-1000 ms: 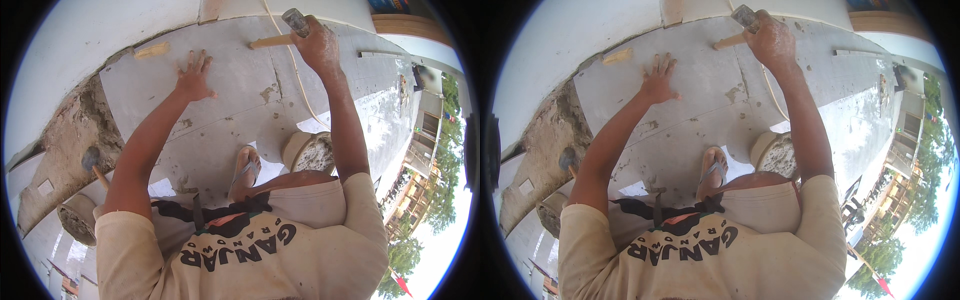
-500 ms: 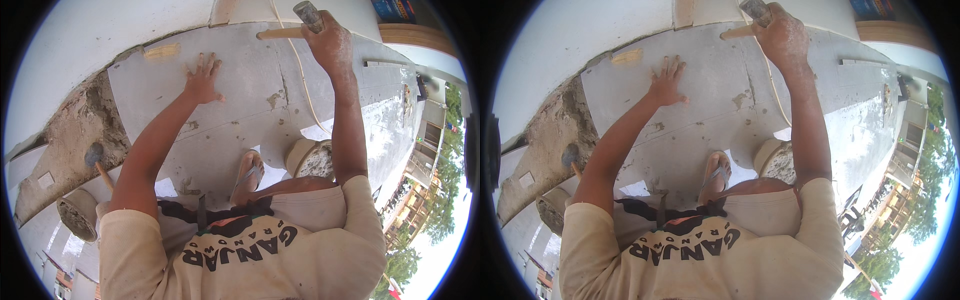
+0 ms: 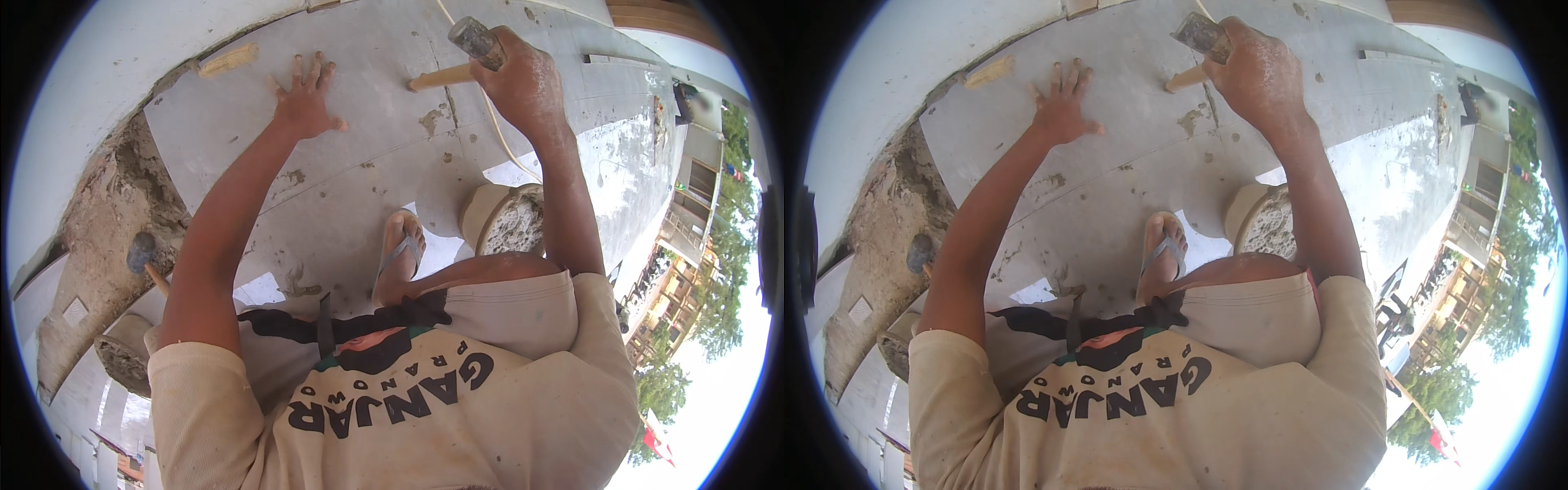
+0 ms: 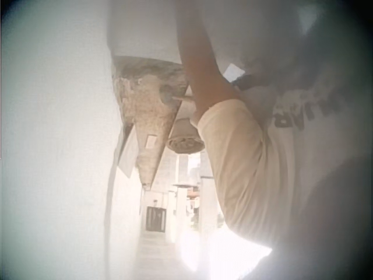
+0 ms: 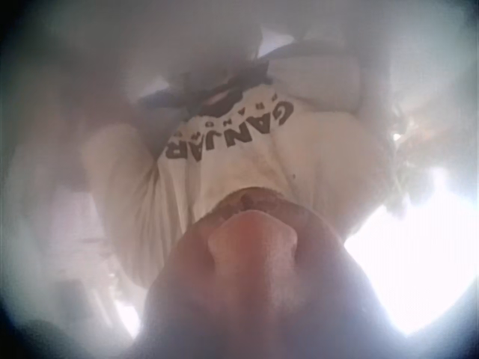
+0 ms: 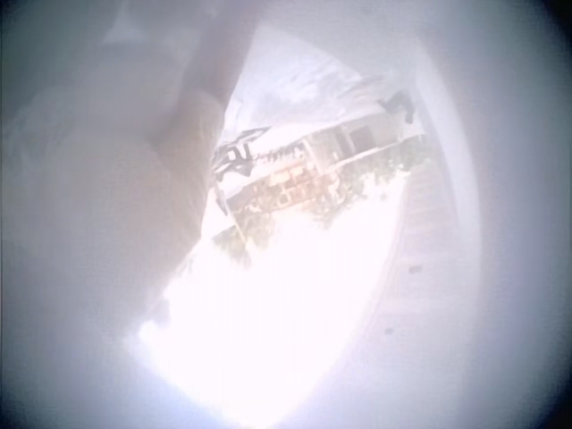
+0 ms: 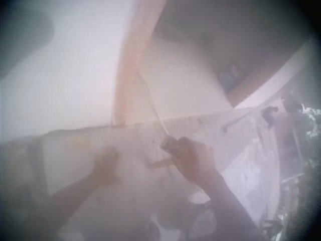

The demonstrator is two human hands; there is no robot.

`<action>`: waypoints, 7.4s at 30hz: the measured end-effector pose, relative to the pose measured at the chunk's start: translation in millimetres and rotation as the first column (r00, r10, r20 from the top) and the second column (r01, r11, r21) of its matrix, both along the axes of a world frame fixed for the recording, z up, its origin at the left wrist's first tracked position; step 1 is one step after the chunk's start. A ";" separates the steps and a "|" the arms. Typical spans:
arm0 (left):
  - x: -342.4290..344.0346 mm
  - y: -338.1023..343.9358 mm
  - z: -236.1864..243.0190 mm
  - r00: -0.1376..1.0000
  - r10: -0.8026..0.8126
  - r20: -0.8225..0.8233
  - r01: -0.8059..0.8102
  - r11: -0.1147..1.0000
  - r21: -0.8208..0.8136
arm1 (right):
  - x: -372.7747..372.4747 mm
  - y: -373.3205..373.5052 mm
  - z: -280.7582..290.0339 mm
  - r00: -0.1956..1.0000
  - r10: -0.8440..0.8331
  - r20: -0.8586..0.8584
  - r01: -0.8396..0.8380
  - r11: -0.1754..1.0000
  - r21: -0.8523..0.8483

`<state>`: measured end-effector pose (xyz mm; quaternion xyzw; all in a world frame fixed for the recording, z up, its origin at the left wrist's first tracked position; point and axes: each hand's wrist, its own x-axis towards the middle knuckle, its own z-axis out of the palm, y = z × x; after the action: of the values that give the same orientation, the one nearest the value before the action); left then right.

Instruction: The person is laying floor tiles in a room under construction. They use a hammer to tap tiles into place, apply cement with a trowel, and clean excess cement with a cloth. The person also uses a bucket to transport cement and a level to ensure tiles are even.

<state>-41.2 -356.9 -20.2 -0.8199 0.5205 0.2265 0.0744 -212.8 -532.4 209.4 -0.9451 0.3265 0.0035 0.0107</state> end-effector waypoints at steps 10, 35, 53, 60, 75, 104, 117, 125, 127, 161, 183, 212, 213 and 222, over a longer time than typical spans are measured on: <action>-0.6 0.5 -6.5 1.000 0.005 0.015 -0.005 1.000 -0.012 | -30.3 29.9 3.6 1.000 -0.028 -0.004 0.029 0.990 0.139; -1.5 -2.2 -4.6 0.999 0.025 0.037 -0.025 1.000 -0.012 | -39.9 6.2 -2.4 0.990 -0.124 -0.065 0.124 0.992 0.004; -3.2 -5.9 -5.1 0.999 0.018 0.049 -0.018 1.000 -0.019 | -58.0 -2.0 -5.7 0.975 -0.224 -0.011 0.224 0.974 0.012; -7.9 2.1 -7.1 0.999 0.032 0.034 -0.031 0.999 -0.041 | -54.5 4.5 17.8 0.964 -0.255 0.079 0.246 0.964 0.102; -8.5 0.7 -6.7 0.998 0.041 0.051 -0.040 0.999 -0.030 | -27.3 2.5 -6.9 0.986 -0.133 -0.100 0.127 0.990 -0.069; 26.9 233.4 -1.5 0.991 -0.013 -0.134 0.001 0.996 -0.087 | 9.2 112.4 9.5 0.995 0.043 0.085 -0.060 0.976 0.210; 20.9 220.1 17.0 0.993 0.035 -0.113 -0.039 0.999 -0.035 | -29.2 124.6 -59.9 0.999 -0.039 -0.003 0.028 0.673 0.739; 13.3 208.4 16.0 0.993 0.015 -0.119 -0.025 0.996 -0.080 | -85.2 164.9 -183.8 0.929 -0.114 -0.353 0.371 0.317 0.873; 12.9 208.1 14.7 0.993 0.017 -0.115 -0.026 0.997 -0.079 | -98.4 172.9 -215.8 0.953 -0.062 -0.298 0.284 0.533 0.797; 9.7 208.5 22.7 0.987 0.085 -0.138 -0.093 0.994 -0.056 | -69.7 -43.1 -243.2 0.957 0.172 -0.233 -0.134 0.976 0.170; 12.6 217.8 9.0 0.986 0.090 -0.141 -0.098 0.994 -0.057 | -84.5 -6.3 -250.0 0.912 -0.258 -0.317 0.324 0.930 0.176; -76.1 456.8 37.4 0.193 0.949 -0.248 -0.863 0.044 -0.503 | 222.1 292.0 106.9 0.258 0.109 0.960 -0.941 0.252 0.224; -77.5 451.9 29.1 0.222 0.941 -0.254 -0.855 0.063 -0.516 | 223.1 323.2 96.5 0.257 -0.020 0.966 -0.895 0.374 0.245; -154.8 457.7 45.7 0.190 0.896 -0.401 -0.791 -0.103 -0.603 | 241.9 391.0 -185.0 0.646 0.647 0.406 -0.726 0.357 0.587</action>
<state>-196.0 100.8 25.5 -0.9200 -0.0889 -0.0596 -0.3770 29.1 -141.4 24.4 -0.9095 -0.1281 0.0833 0.3867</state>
